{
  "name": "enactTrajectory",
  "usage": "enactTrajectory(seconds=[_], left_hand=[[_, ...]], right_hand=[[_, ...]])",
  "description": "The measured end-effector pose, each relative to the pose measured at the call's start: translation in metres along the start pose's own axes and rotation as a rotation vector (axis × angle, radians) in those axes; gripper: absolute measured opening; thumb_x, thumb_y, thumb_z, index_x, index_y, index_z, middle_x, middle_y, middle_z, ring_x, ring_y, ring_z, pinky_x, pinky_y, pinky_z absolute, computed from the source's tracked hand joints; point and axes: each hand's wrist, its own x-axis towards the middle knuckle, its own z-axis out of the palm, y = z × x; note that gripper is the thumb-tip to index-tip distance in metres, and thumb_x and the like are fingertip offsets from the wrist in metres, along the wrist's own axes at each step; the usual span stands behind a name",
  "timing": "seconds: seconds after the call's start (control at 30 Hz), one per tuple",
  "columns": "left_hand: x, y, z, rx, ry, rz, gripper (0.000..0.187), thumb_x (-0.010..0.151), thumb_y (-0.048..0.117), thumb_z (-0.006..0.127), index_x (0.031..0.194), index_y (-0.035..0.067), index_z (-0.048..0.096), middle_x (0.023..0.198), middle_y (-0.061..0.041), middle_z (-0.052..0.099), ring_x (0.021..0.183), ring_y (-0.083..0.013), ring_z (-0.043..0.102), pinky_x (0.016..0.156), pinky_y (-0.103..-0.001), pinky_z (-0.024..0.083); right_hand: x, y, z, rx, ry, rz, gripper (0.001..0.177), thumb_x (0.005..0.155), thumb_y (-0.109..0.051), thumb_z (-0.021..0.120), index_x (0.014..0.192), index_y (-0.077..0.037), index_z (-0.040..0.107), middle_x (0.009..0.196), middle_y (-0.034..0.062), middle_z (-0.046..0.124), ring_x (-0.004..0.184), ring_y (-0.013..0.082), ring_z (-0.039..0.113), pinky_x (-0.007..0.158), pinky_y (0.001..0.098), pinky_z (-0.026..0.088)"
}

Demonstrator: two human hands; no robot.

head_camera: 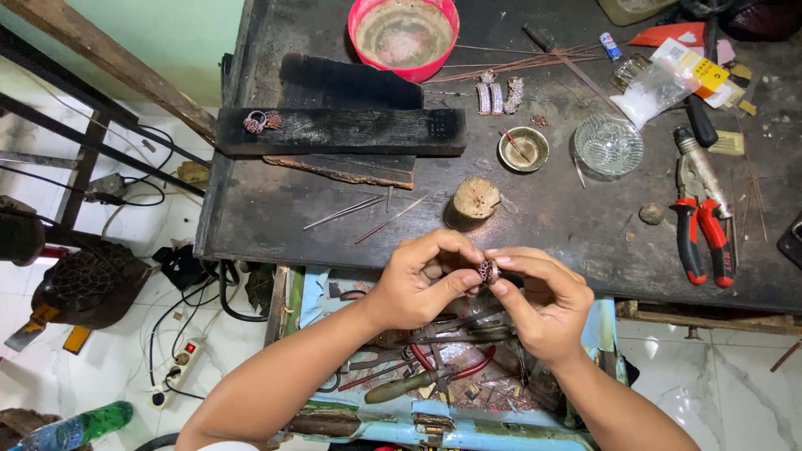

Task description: Assembling small metal jewelry components and soldering them together using a handheld blowtorch on a workbench.

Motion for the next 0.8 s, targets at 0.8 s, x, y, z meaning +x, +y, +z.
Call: enactTrajectory(seconds=[0.8], left_hand=[[-0.008,-0.015,-0.017,0.007,0.047,-0.208,0.021,0.098,-0.003,0.066,0.118,-0.009,0.062,0.095,-0.019,0.072,0.077,-0.0198,0.075,0.069,-0.034,0.066]], right_hand=[[0.011,-0.018,0.014,-0.19,0.044,0.097,0.026,0.079,0.003,0.085,0.103,0.007,0.075,0.099,0.0199,0.076,0.082,0.0249,0.076,0.068,0.0339,0.065]])
